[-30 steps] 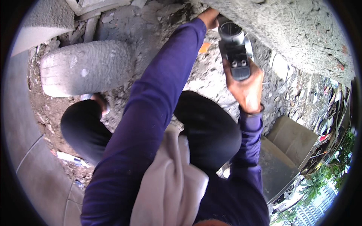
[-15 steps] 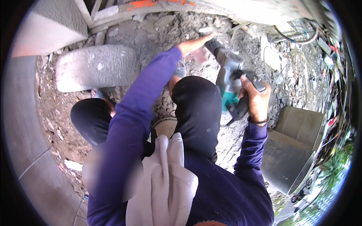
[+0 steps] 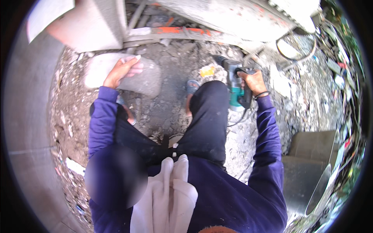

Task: The person kneels on a debris-covered floor and uses a handheld angle grinder to cut and grind a large curved concrete piece. The person repositions the piece and continues grinding along its edge, producing dust and small fragments.

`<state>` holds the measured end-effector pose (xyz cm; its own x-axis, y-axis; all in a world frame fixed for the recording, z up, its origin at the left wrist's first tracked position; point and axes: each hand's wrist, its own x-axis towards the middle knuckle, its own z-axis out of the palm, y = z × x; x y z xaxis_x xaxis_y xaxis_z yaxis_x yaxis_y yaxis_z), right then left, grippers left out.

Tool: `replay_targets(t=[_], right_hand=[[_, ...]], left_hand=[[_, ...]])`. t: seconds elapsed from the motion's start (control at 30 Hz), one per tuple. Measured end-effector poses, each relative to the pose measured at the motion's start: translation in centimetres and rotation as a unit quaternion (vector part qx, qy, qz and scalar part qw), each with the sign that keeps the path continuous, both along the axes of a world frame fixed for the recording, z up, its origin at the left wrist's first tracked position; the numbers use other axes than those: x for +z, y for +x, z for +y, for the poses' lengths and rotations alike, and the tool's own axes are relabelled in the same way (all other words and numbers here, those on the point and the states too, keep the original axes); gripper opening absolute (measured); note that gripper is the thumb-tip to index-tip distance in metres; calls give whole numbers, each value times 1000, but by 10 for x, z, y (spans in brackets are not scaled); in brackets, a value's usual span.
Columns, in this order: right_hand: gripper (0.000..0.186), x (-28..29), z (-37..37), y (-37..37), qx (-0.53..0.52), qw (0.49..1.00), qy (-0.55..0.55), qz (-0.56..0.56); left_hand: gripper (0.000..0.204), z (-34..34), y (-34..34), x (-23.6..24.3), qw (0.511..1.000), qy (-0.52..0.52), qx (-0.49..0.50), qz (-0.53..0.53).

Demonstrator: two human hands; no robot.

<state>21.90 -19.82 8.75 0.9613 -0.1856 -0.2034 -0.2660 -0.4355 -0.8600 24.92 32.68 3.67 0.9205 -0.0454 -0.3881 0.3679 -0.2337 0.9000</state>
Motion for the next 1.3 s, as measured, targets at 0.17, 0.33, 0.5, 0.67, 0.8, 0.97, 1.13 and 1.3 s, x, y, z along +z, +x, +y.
replay_targets(t=[0.17, 0.33, 0.5, 0.67, 0.8, 0.97, 1.13, 1.3], right_hand=[[39, -3, 39, 67, 233, 934, -254, -90], [43, -17, 100, 108, 320, 874, -364, -44], [40, -44, 144, 110, 251, 901, -340, -94], [35, -80, 138, 81, 255, 899, -354, -44], [52, -95, 114, 57, 215, 899, -382, 2], [66, -91, 85, 59, 194, 912, -360, 22], [50, -108, 65, 53, 162, 936, -312, -34], [37, -134, 40, 51, 96, 973, -204, -42]], left_hand=[[43, 30, -4, -5, 983, 14, 122, -136], [33, 38, 3, -27, 983, -25, 122, -135], [28, 8, 12, -50, 990, -48, 55, -122], [31, -32, 29, -65, 998, -27, -40, -44], [39, -55, 32, -76, 995, -23, -91, -43], [44, -64, 36, -78, 995, -28, -85, -50], [42, -54, 25, -56, 999, 36, -17, -26], [39, -55, 6, -42, 999, -14, 48, -14]])
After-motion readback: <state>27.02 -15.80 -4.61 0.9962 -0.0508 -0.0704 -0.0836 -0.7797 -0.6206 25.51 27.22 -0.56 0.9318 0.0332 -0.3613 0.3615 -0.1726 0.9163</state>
